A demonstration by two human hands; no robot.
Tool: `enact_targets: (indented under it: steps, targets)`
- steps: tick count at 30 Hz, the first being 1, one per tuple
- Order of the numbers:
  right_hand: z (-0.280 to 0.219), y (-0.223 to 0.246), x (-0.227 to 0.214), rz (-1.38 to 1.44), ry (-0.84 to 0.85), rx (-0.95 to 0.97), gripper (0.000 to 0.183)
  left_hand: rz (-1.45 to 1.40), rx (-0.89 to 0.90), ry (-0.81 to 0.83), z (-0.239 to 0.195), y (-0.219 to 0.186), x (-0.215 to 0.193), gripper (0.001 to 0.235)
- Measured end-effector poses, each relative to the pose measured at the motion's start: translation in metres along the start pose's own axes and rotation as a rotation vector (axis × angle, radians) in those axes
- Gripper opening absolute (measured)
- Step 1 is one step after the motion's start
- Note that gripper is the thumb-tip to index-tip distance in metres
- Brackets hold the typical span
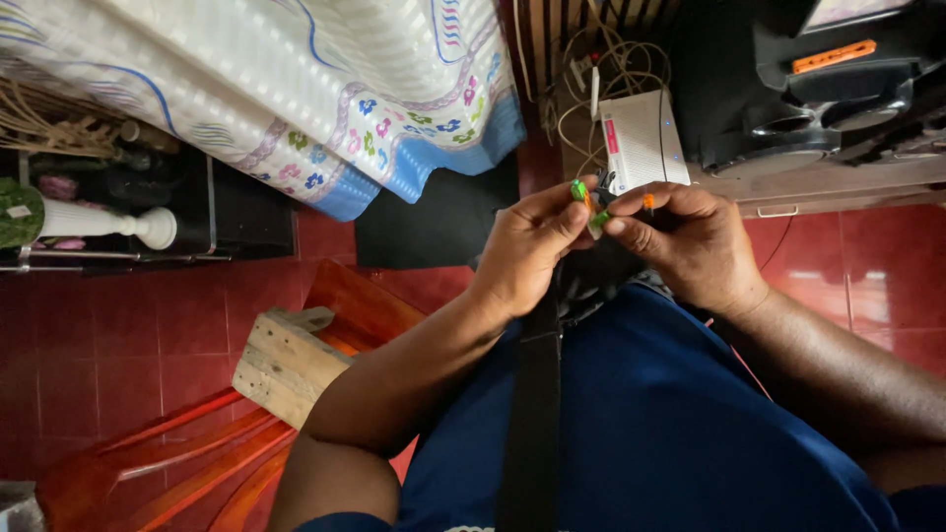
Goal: Assembling or connecting fiber optic mechanical connectors to a fiber cable.
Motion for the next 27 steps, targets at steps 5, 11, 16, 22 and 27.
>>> enact_targets:
  steps: [5,11,16,22,27]
  targets:
    - [0.005,0.009,0.002,0.031,0.050,-0.042,0.018,-0.006,0.022,-0.015,0.001,0.000,-0.001,0.040]
    - [0.013,0.014,-0.002,0.201,0.155,0.016,0.034,-0.248,0.125,-0.113,0.001,0.002,-0.012,0.030]
    - [0.026,0.028,-0.002,-0.226,0.245,-0.117,0.034,-0.254,0.269,-0.297,-0.011,-0.004,-0.009,0.029]
    - [0.045,0.021,-0.002,-0.021,0.393,-0.210,0.018,-0.304,0.509,-0.550,-0.040,0.013,0.001,0.036]
    - [0.048,0.046,0.012,-0.201,0.433,-0.564,0.024,-0.284,0.643,-0.665,-0.086,0.023,0.011,0.039]
Point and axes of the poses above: each hand's wrist, its own z-axis towards the middle knuckle, its own x-axis out of the palm, y = z × x, the point moved 4 cm from there along z, towards the middle knuckle, and after that the axes turned 3 degrees about x, right-handed, at the moved point
